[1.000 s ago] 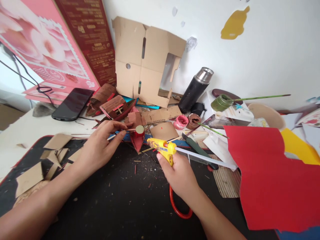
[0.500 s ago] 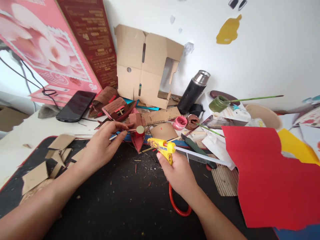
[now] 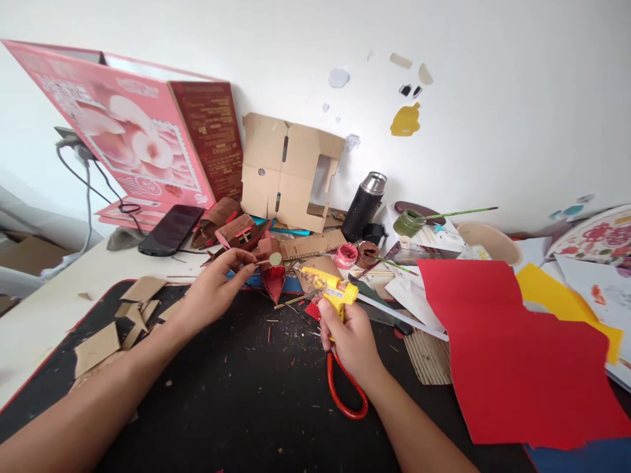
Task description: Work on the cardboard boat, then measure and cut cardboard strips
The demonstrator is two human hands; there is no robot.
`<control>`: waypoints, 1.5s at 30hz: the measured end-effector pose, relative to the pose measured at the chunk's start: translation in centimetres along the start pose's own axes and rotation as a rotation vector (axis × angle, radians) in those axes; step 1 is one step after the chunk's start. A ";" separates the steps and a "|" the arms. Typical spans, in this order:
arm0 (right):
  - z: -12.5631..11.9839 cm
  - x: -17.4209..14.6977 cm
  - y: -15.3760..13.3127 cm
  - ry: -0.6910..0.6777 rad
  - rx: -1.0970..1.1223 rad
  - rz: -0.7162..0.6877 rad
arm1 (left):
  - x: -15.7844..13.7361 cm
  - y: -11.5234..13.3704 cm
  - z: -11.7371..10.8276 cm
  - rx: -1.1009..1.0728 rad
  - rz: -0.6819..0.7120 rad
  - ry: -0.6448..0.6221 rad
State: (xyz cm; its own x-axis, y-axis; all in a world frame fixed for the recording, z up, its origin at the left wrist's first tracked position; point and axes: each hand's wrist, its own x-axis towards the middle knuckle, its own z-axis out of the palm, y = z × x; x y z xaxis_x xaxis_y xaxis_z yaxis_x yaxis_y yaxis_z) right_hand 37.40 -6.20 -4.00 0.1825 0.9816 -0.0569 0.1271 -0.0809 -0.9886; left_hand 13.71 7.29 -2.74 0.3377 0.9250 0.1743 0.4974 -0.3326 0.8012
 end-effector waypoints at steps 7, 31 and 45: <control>1.3 -1.6 0.7 -0.156 -0.500 -0.376 | 0.4 0.4 -1.5 -0.214 0.013 0.123; 10.3 0.3 -2.1 -0.538 -1.097 -0.702 | -0.3 2.0 -3.8 -0.342 -0.021 0.173; 9.5 0.8 -0.4 -0.535 -0.845 -0.794 | -0.4 2.0 -3.7 -0.140 0.052 0.161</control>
State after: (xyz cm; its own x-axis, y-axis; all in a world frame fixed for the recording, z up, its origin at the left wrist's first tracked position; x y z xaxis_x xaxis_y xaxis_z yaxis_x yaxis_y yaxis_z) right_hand 28.23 -3.79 -4.97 -0.6168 0.7418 0.2632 0.6344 0.6664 -0.3917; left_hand 11.59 6.97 0.93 0.2227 0.9283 0.2977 0.3630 -0.3624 0.8585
